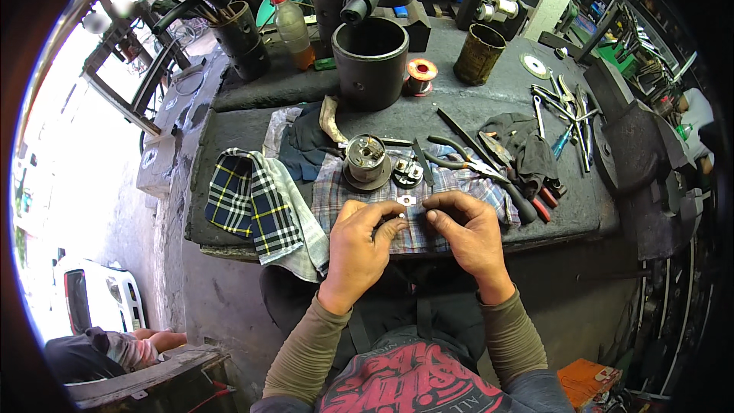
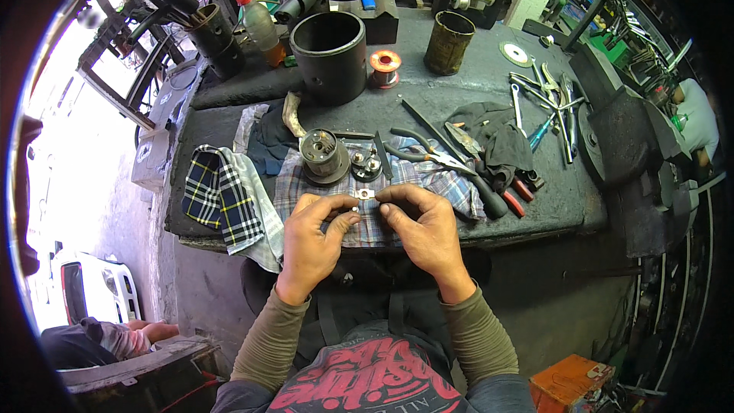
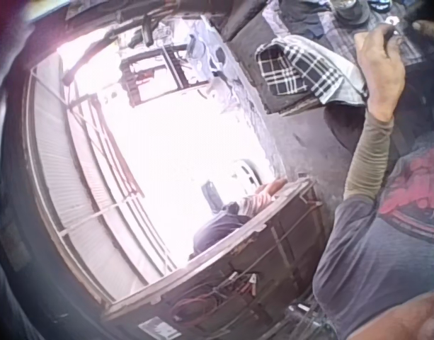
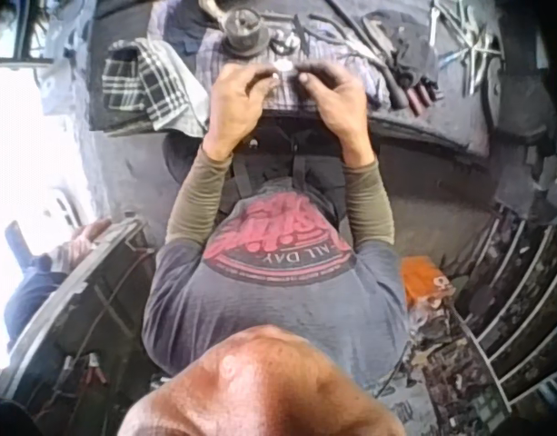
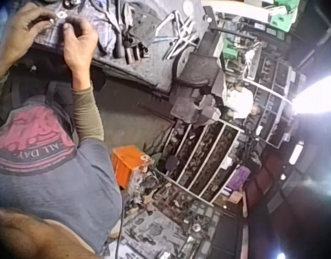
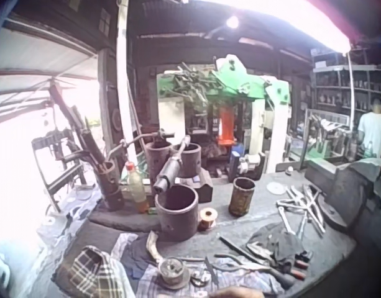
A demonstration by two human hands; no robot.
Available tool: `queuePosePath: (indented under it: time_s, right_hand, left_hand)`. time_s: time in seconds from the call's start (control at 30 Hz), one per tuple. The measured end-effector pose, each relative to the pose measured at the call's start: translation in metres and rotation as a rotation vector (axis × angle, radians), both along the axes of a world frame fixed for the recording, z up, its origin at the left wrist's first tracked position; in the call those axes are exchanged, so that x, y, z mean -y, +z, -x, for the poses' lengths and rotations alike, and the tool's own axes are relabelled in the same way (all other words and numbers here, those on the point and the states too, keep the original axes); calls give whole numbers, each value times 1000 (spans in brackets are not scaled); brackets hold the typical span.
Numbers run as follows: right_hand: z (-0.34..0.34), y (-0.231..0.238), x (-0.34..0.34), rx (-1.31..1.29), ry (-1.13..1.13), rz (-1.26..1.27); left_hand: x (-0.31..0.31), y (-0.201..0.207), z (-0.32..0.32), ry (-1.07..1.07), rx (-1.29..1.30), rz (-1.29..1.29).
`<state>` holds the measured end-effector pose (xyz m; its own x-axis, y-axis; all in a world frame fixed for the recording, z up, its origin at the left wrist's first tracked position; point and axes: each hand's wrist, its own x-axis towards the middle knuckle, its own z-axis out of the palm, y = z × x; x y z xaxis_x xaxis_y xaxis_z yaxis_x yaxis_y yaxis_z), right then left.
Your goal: The person retrieves a small cylindrical mechanical component from a shelf and places it on a workbench. They wipe the component with a cloth, then use pliers to manipulate a small metal piece, repeatedly bending and adjusting it. The person continues to handle the component and tools on the bench throughout the clip.
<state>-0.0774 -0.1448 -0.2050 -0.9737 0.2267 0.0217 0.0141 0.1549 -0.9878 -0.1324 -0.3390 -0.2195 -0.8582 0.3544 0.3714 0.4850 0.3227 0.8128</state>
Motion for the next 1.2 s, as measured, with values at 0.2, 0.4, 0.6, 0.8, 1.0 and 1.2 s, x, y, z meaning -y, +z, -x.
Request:
queuePosePath:
  time_s: [0.2, 0.4, 0.6, 0.8, 1.0, 1.2]
  right_hand:
    - [-5, 6, -2, 13, -27, 24]
    - [3, 2, 6, 31, 43, 77]
    - [13, 0, 16, -16, 97, -10]
    - [12, 0, 16, 11, 82, 112]
    - [11, -4, 12, 26, 91, 179]
    - [11, -3, 9, 45, 82, 269]
  left_hand:
    - [4, 1, 2, -36, 86, 19]
    - [2, 2, 1, -37, 75, 19]
    - [4, 2, 1, -21, 115, -11]
    - [3, 2, 1, -13, 148, -17]
    - [4, 1, 1, -30, 143, -27]
    - [4, 2, 1, -24, 78, 12]
